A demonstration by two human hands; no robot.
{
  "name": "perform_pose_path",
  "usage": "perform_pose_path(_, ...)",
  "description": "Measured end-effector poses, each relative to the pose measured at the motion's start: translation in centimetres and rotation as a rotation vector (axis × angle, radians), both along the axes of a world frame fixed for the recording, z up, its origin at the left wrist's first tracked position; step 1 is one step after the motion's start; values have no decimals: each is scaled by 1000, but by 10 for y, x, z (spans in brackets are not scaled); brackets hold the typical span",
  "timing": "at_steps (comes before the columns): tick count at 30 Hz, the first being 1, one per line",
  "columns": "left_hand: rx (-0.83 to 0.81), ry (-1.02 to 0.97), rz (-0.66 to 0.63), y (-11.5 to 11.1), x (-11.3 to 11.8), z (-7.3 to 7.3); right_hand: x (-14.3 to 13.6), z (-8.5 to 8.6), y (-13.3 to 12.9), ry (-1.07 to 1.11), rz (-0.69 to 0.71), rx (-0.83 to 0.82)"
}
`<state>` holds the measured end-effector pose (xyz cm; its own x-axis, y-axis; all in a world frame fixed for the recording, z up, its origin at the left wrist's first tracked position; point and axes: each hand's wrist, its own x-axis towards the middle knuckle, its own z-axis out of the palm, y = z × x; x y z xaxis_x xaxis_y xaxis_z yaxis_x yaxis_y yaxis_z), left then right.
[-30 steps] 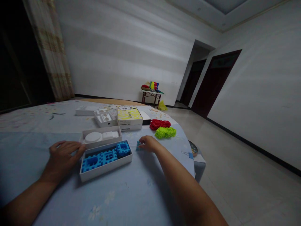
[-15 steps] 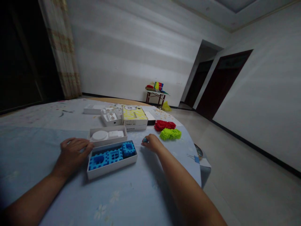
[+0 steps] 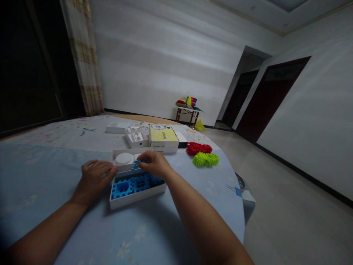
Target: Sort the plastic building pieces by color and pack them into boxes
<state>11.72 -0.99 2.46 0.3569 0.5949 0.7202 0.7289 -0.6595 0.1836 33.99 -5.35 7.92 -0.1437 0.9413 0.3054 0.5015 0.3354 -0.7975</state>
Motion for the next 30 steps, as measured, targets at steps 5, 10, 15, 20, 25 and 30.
perform_pose_path(5,-19,-3,6,-2,1,2,-13,-12,6,-13,122,-2)
perform_pose_path(10,-22,-18,6,-3,1,3,17,-11,1,44,2,1)
perform_pose_path(15,-10,-8,-4,-1,1,1,49,-12,-17,-94,-169,5)
perform_pose_path(20,-8,-1,-6,-2,3,3,56,-12,-33,-386,-66,-33)
perform_pose_path(25,-2,12,-8,-2,1,2,54,-3,-38,-545,18,-55)
perform_pose_path(30,-2,11,-2,-2,1,1,54,0,-40,-588,72,-43)
